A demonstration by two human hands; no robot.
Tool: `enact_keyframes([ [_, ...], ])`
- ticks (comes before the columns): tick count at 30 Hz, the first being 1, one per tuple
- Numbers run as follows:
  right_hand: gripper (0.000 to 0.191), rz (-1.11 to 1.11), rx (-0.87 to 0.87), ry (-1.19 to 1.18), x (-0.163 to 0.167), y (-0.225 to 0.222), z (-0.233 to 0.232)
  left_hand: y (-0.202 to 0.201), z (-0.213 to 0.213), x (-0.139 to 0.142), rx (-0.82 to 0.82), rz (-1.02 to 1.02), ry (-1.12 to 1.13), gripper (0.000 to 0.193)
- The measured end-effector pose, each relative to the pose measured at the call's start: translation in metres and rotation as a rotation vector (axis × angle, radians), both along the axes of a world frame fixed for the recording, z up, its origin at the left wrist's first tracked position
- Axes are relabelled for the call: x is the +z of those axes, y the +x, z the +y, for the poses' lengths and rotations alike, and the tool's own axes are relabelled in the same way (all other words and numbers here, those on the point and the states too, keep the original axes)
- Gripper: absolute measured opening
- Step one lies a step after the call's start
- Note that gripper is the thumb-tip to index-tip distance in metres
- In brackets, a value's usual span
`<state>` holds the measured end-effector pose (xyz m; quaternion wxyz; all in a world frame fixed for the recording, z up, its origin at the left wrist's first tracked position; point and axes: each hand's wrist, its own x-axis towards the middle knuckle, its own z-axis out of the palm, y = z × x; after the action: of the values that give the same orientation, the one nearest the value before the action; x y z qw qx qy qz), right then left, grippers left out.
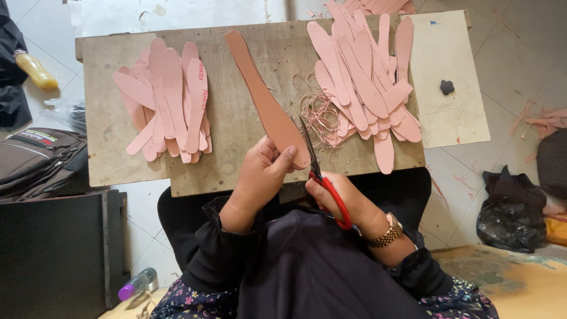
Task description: The person sits at a workbench and trims the edges of pink insole blanks with red-handled scissors, rotating each blank to cut evenly around the outline, then sets the trimmed blank on the board with a pile of finished pieces and picks up the next one.
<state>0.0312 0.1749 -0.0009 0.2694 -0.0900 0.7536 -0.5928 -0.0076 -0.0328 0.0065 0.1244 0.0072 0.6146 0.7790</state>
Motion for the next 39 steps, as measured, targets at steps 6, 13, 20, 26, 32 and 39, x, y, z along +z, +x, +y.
enact_keyframes([
  [6, 0.051, -0.011, 0.012, 0.003, -0.003, 0.0, -0.001, 0.002, 0.002, -0.005, 0.016, -0.009, 0.009, 0.016],
  [13, 0.042, -0.203, -0.047, -0.017, -0.007, -0.002, -0.006, 0.003, 0.005, -0.014, 0.04, -0.051, -0.022, 0.016],
  [20, 0.034, -0.146, -0.166, -0.025, -0.01, -0.004, -0.007, 0.001, 0.003, -0.018, 0.06, -0.04, 0.078, 0.018],
  [26, 0.037, -0.136, -0.115, -0.033, -0.013, -0.003, -0.006, 0.0, 0.003, -0.021, 0.062, -0.039, 0.056, 0.019],
  [32, 0.036, -0.18, -0.137, -0.125, -0.026, -0.001, 0.0, 0.0, 0.006, -0.034, 0.054, -0.098, 0.124, 0.019],
  [39, 0.036, -0.241, -0.148, -0.127, -0.044, -0.005, 0.008, -0.005, 0.025, -0.047, 0.082, -0.004, 0.243, 0.019],
])
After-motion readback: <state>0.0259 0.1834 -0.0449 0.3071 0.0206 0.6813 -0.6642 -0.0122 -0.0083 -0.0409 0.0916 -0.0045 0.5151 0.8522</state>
